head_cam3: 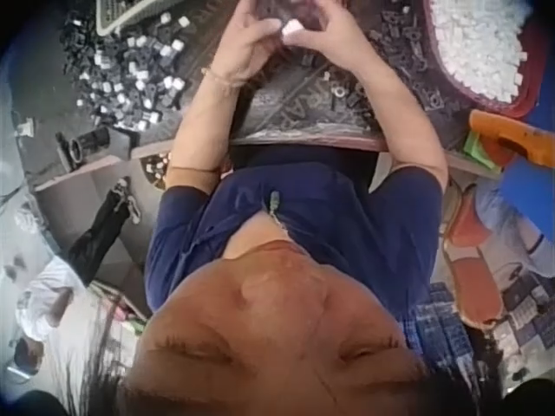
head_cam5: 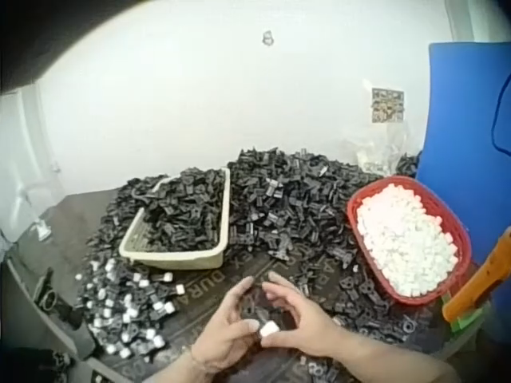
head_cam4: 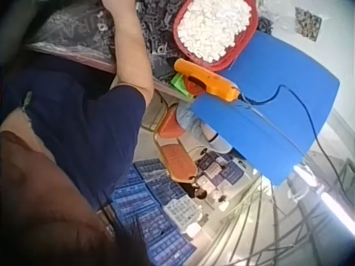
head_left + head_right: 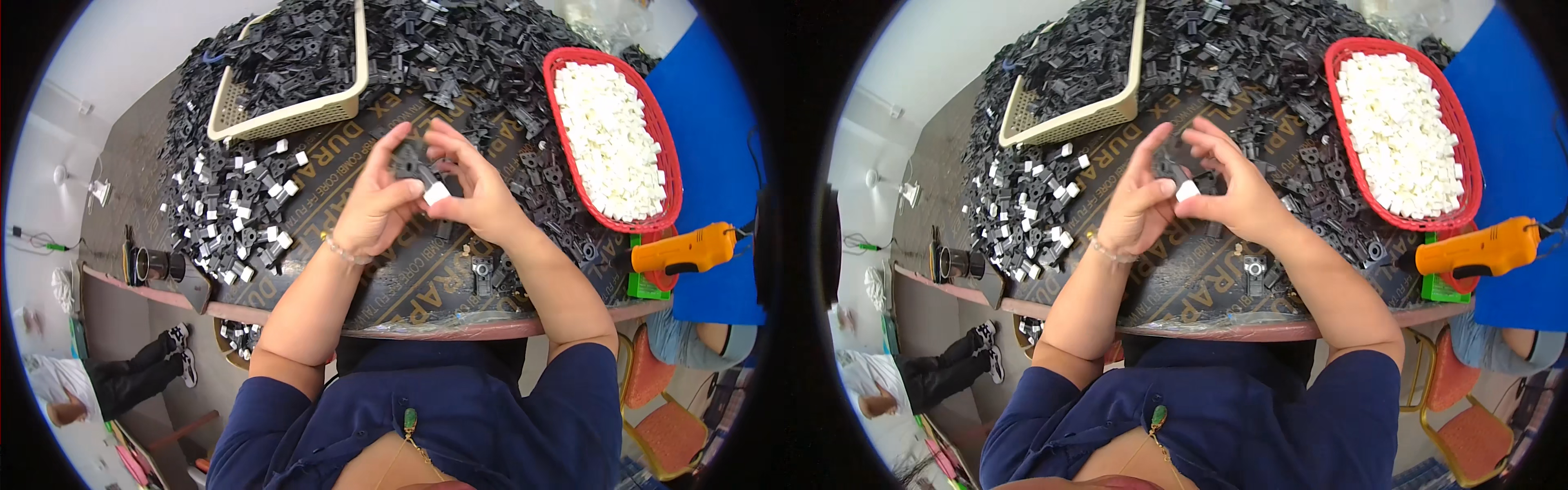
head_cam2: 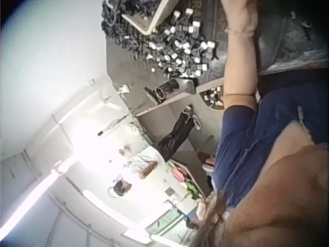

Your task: Assembling small white plastic inserts into larger black plastic housings at a factory workbench.

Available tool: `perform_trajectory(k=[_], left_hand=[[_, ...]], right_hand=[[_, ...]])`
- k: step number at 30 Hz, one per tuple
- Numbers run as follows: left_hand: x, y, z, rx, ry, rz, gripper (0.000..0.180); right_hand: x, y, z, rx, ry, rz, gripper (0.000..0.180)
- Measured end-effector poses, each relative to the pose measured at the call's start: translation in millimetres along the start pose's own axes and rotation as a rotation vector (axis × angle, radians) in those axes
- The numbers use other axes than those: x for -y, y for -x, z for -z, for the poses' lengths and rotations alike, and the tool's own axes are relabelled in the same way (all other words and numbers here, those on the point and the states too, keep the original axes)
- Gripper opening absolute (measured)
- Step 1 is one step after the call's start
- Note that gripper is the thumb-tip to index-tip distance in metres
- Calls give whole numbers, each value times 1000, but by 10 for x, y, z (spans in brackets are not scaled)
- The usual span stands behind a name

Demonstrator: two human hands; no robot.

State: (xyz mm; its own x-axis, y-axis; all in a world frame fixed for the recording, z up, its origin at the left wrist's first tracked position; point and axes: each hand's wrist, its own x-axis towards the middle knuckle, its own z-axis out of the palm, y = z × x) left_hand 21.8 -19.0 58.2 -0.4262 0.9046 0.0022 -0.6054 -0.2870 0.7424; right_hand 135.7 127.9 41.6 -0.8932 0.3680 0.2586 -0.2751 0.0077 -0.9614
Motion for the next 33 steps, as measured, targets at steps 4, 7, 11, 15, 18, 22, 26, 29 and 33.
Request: perform_trajectory(k=[4, 7, 11, 15, 18, 22, 26, 29, 33], left_hand=[[122, -12, 123, 202, 280, 69, 66], [167, -94, 206, 139, 710, 154, 59], [276, -76, 475, -51, 704, 80, 48], [298, -273, 646, -209, 563, 168, 45], [348, -308, 802, -256, 553, 165, 40], [310, -271, 781, -196, 534, -97, 34], [189, -213, 574, -519, 299, -100, 34], [240, -250, 414, -465, 251, -98, 33], [198, -185, 414, -394, 42, -189, 32]], right_hand=[[280, -113, -124, 175, 115, 56, 83], [519, -274, -375, 215, 329, 172, 82], [389, -516, -1041, 375, 517, 411, 77], [-32, -919, -1680, 249, 585, 595, 86], [-56, -1158, -1827, 31, 764, 693, 71], [220, -1303, -1470, 408, 1115, 262, 29], [112, -1459, -477, 230, 1641, -195, 26], [-569, -1372, 546, -157, 1755, 144, 35], [-414, -1207, 564, -58, 1517, -16, 39]])
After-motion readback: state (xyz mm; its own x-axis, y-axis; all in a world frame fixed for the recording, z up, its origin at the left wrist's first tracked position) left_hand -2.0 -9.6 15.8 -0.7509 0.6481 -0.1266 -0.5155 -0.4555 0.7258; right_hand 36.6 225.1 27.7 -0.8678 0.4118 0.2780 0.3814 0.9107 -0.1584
